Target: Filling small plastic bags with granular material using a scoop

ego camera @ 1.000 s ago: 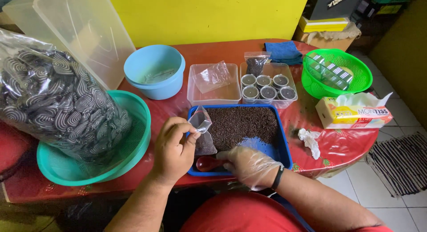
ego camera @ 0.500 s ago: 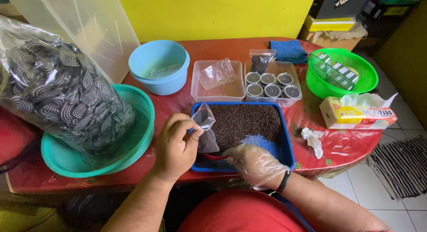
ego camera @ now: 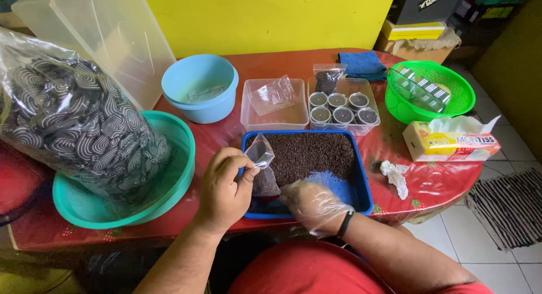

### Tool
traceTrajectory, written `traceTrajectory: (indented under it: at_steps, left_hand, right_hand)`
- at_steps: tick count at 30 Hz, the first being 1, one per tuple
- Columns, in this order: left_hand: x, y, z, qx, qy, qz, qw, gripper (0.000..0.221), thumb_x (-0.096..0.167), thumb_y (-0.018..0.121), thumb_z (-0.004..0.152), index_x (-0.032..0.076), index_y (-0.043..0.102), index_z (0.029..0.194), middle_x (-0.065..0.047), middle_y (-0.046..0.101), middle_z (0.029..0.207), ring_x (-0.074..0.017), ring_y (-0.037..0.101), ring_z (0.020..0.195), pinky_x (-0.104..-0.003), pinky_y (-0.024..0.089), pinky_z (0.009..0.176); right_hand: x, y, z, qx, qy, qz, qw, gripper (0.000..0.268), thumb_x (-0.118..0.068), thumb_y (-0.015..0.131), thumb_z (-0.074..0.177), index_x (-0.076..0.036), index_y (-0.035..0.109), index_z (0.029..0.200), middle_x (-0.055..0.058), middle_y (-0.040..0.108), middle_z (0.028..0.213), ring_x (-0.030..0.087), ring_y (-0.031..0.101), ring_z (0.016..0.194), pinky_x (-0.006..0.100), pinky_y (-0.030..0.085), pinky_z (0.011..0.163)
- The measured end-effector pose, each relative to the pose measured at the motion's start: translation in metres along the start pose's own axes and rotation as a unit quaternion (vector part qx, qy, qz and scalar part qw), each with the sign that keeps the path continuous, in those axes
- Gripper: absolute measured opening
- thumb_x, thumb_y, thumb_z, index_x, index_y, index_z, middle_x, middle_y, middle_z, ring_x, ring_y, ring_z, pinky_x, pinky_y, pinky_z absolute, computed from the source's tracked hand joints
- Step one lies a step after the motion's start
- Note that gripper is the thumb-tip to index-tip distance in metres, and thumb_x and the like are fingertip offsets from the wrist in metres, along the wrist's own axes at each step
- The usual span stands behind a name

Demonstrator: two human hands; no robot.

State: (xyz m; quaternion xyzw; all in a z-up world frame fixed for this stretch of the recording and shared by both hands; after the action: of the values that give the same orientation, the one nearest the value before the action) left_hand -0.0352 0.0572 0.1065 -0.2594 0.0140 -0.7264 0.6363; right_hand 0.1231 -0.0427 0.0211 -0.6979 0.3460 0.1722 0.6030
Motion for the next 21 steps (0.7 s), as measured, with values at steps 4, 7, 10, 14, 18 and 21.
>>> traceTrajectory:
  at_steps: [4, 7, 10, 14, 18, 21]
  left_hand:
    - [-0.002, 0.0, -0.002, 0.0, -0.001, 0.001, 1.0, 0.008, 0.013, 0.073, 0.093, 0.014, 0.065, 0.092, -0.003, 0.061, 0.089, -0.0277, 0.067, 0.078, -0.038, 0.056, 0.071]
    - [-0.002, 0.0, -0.002, -0.003, 0.0, 0.008, 1.0, 0.009, 0.012, 0.073, 0.093, 0.014, 0.064, 0.092, -0.004, 0.061, 0.089, -0.0285, 0.067, 0.079, -0.039, 0.056, 0.072]
    - [-0.002, 0.002, -0.002, -0.011, -0.004, 0.008, 1.0, 0.009, 0.011, 0.073, 0.093, 0.015, 0.064, 0.092, -0.002, 0.06, 0.089, -0.0267, 0.067, 0.078, -0.037, 0.056, 0.071]
    - [-0.002, 0.004, -0.002, -0.018, -0.007, 0.015, 1.0, 0.009, 0.012, 0.073, 0.093, 0.015, 0.065, 0.092, -0.002, 0.06, 0.089, -0.0265, 0.068, 0.078, -0.037, 0.057, 0.069]
    - [0.0, 0.005, -0.001, -0.024, -0.01, 0.019, 0.999, 0.009, 0.01, 0.074, 0.092, 0.014, 0.065, 0.091, -0.003, 0.061, 0.09, -0.0268, 0.068, 0.077, -0.036, 0.057, 0.066]
    - [-0.004, 0.008, -0.003, -0.03, -0.014, 0.015, 0.999, 0.009, 0.012, 0.074, 0.092, 0.014, 0.065, 0.091, -0.003, 0.062, 0.09, -0.0274, 0.069, 0.08, -0.038, 0.057, 0.069]
  right_hand:
    - [0.006, -0.019, -0.003, 0.022, 0.025, 0.021, 0.999, 0.029, -0.027, 0.051, 0.108, -0.012, 0.074, 0.118, 0.012, 0.078, 0.101, 0.025, 0.077, 0.1, 0.04, 0.059, 0.095]
    - [0.013, -0.034, -0.012, 0.031, 0.059, -0.019, 0.998, 0.029, -0.025, 0.053, 0.106, -0.013, 0.074, 0.121, 0.013, 0.078, 0.109, 0.029, 0.074, 0.11, 0.046, 0.056, 0.102]
    - [0.035, -0.041, -0.011, 0.071, 0.088, -0.059, 0.992, 0.026, -0.033, 0.057, 0.102, -0.027, 0.076, 0.118, 0.0, 0.079, 0.112, 0.02, 0.074, 0.112, 0.036, 0.058, 0.099]
    - [0.034, -0.059, -0.022, 0.106, 0.056, -0.001, 0.993, 0.031, -0.021, 0.052, 0.101, -0.016, 0.077, 0.118, 0.01, 0.079, 0.106, 0.027, 0.073, 0.107, 0.039, 0.055, 0.101]
    - [0.048, -0.078, -0.027, 0.162, -0.13, -0.101, 0.973, 0.029, -0.008, 0.053, 0.096, -0.007, 0.075, 0.114, 0.022, 0.077, 0.092, 0.04, 0.074, 0.091, 0.051, 0.059, 0.082]
    - [0.081, -0.085, -0.018, 0.208, -0.182, -0.188, 0.942, 0.027, -0.003, 0.057, 0.093, -0.009, 0.075, 0.113, 0.018, 0.077, 0.084, 0.035, 0.074, 0.082, 0.047, 0.06, 0.075]
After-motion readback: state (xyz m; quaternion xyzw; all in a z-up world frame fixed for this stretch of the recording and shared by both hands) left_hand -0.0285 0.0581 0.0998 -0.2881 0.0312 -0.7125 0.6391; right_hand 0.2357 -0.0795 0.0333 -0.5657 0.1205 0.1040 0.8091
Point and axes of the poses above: each hand's wrist, its own z-axis towards the middle knuckle, its own y-axis out of the palm, x = y × z, the point moved 5 cm from there along z, towards the middle knuckle
